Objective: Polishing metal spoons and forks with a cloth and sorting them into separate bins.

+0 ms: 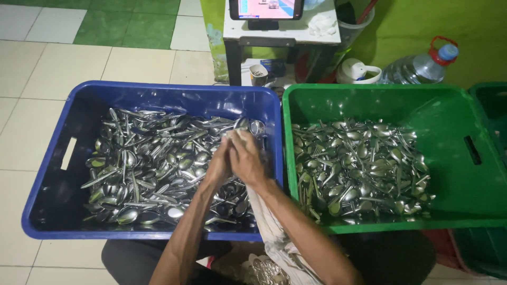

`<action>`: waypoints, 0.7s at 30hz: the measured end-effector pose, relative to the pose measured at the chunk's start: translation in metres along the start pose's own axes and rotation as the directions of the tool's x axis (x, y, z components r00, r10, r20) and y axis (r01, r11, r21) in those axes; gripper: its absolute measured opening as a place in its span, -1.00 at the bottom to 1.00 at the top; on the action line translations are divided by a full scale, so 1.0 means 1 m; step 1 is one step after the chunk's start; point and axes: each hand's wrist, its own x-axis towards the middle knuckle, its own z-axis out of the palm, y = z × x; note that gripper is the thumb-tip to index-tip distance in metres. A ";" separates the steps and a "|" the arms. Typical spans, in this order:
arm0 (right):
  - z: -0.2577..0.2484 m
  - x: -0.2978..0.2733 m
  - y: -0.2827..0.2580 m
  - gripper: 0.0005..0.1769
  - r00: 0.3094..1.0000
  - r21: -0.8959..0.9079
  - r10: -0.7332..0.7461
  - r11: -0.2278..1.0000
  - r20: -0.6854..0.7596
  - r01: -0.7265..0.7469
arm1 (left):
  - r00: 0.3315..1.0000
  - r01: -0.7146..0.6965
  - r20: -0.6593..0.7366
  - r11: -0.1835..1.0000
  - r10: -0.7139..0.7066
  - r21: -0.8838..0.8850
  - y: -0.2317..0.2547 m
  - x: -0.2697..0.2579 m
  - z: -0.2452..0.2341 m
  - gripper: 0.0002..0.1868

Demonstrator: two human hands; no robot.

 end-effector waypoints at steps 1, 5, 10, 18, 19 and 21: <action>0.010 -0.005 0.008 -0.49 0.998 -0.046 -0.001 0.999 0.070 0.005 | 1.000 0.015 -0.016 0.994 -0.017 -0.107 0.012 -0.007 0.010 -0.32; 0.011 -0.009 0.008 -0.23 0.979 -0.205 0.036 0.979 0.199 0.006 | 0.992 0.122 0.053 0.982 -0.115 -0.145 0.040 -0.024 0.025 0.07; 0.027 -0.021 0.043 -0.43 0.948 -0.160 -0.068 0.979 0.311 0.123 | 0.959 0.032 -0.280 0.971 0.037 0.238 0.006 0.008 -0.017 -0.22; 0.029 -0.040 0.041 -0.61 0.902 -0.283 0.131 0.959 0.411 -0.010 | 0.920 0.152 -0.310 0.508 0.241 0.848 -0.029 0.034 -0.075 -0.49; 0.018 -0.037 0.030 -0.70 0.897 -0.117 0.129 0.989 0.423 -0.086 | 0.895 0.106 -0.290 0.468 0.340 0.877 -0.027 0.035 -0.079 -0.58; 0.019 -0.037 0.038 -0.68 0.894 0.052 0.124 0.985 0.431 -0.162 | 0.861 0.062 -0.261 0.421 0.435 0.905 -0.023 0.042 -0.094 -0.65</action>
